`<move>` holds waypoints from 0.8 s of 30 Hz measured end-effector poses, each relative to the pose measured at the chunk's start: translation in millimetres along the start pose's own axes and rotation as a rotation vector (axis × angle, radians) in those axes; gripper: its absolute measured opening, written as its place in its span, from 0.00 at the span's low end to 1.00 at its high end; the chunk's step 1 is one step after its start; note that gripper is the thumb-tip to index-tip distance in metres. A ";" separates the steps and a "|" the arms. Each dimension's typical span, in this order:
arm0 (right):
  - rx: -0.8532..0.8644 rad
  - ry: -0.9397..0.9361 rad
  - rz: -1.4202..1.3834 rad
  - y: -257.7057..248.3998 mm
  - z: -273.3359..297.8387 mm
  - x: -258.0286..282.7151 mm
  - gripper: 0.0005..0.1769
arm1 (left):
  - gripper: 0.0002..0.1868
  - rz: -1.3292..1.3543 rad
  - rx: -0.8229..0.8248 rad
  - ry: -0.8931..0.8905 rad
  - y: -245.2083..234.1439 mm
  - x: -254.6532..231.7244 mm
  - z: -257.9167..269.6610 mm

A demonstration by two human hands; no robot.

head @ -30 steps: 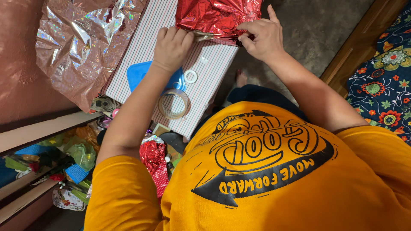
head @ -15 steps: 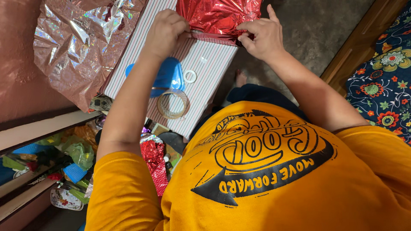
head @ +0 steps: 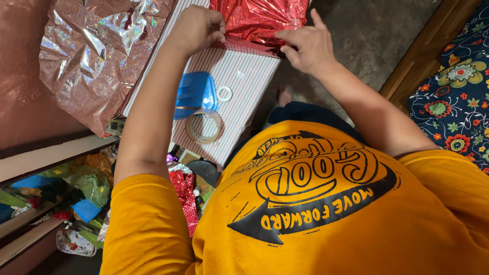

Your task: The person wraps a rectangular item in red metallic foil on a striped table. They fold the paper, apply clear tape to secure edges, and use scissors to cut tape. The wrapped item is flipped and smoothed, then placed on the table.

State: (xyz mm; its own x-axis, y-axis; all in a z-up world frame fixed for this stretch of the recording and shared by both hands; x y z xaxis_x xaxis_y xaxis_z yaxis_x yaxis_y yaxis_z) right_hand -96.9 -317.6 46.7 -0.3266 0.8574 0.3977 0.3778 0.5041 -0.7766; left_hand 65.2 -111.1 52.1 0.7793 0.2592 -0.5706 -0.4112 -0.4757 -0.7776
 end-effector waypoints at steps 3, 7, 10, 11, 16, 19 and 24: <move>-0.008 -0.293 0.237 -2.8 2.3 29.0 0.32 | 0.06 -0.029 0.015 0.001 0.1 -0.7 -0.6; 0.011 -0.361 0.263 -2.0 -0.6 40.9 0.28 | 0.06 -0.003 0.029 -0.040 0.2 1.4 -1.0; 0.031 -0.354 0.257 -3.2 -4.8 40.2 0.27 | 0.06 -0.006 0.022 -0.046 0.6 1.5 -2.2; 0.028 -0.345 0.253 -4.0 -6.4 39.3 0.27 | 0.06 -0.024 0.017 -0.041 0.7 1.1 -2.0; 0.059 -0.297 0.235 -1.5 -12.7 31.8 0.25 | 0.07 -0.268 -0.110 0.106 -2.4 -15.1 6.8; 0.061 -0.283 0.215 -0.2 -14.9 27.8 0.24 | 0.06 -0.291 -0.196 0.110 -6.4 -23.7 17.7; 0.110 -0.275 0.193 4.1 -17.8 22.3 0.22 | 0.08 -0.313 -0.443 0.072 -19.4 -46.9 25.5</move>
State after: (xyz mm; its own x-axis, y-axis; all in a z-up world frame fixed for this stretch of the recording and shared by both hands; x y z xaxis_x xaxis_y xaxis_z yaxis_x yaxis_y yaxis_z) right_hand -87.2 -294.5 61.1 -0.4848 0.8684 0.1037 0.3646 0.3085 -0.8786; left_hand 24.6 -92.6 87.2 0.8694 0.3942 -0.2979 0.0721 -0.6977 -0.7128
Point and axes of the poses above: each hand's wrist, its own z-axis away from the middle knuckle, its own y-axis out of the palm, x = y × z, the point moved 9 cm from there along -z, towards the middle knuckle, and after that the axes turned 7 degrees about -x, right-handed, at the moved point
